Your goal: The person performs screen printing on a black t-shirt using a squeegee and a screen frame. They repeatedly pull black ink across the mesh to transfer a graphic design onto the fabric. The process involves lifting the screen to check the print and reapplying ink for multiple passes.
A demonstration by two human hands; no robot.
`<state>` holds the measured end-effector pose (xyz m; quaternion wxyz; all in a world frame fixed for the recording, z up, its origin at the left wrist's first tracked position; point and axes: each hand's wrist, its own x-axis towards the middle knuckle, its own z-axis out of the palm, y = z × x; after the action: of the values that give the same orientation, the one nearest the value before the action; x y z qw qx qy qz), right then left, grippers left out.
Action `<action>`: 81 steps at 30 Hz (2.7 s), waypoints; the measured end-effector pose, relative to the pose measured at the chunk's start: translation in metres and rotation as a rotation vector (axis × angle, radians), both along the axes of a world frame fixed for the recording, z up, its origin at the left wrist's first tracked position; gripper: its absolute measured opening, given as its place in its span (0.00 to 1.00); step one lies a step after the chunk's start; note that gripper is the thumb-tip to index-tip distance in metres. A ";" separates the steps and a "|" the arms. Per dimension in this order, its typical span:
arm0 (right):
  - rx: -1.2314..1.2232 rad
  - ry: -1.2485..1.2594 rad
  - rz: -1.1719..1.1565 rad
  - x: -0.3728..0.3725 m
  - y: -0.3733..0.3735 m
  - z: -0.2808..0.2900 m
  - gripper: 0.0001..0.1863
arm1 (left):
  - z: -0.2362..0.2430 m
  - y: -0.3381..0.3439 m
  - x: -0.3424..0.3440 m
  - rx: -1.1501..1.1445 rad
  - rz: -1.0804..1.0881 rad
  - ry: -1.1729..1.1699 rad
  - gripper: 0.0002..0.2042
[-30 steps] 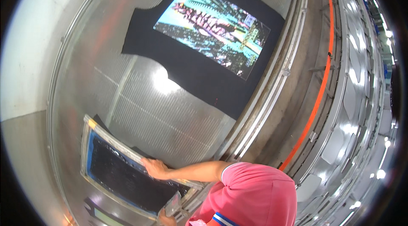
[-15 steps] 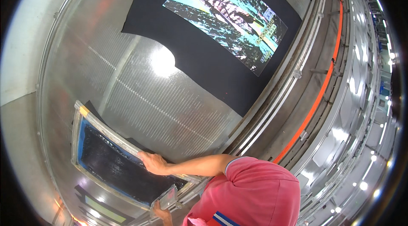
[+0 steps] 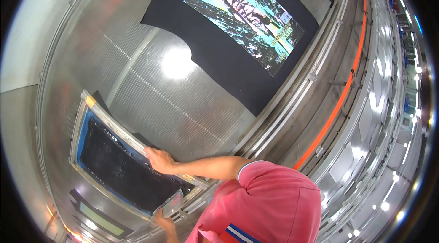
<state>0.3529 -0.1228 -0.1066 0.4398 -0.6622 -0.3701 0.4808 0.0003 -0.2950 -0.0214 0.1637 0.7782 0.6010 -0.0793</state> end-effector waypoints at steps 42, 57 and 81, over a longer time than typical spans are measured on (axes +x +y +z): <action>-0.065 -0.583 -0.102 -0.039 0.017 0.005 0.15 | -0.073 0.122 -0.102 -0.547 -0.263 0.141 0.13; 0.229 -1.178 0.909 -0.104 0.080 0.119 0.17 | 0.039 0.263 -0.025 0.125 -0.114 -0.292 0.09; 0.416 -1.115 0.771 -0.103 0.139 0.062 0.10 | -0.020 0.329 -0.091 0.222 -0.103 -0.091 0.19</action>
<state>0.2504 0.0160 -0.0442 0.1007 -0.5337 -0.8323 0.1110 -0.0909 0.0336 -0.0417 0.0995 0.8243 0.5572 0.0150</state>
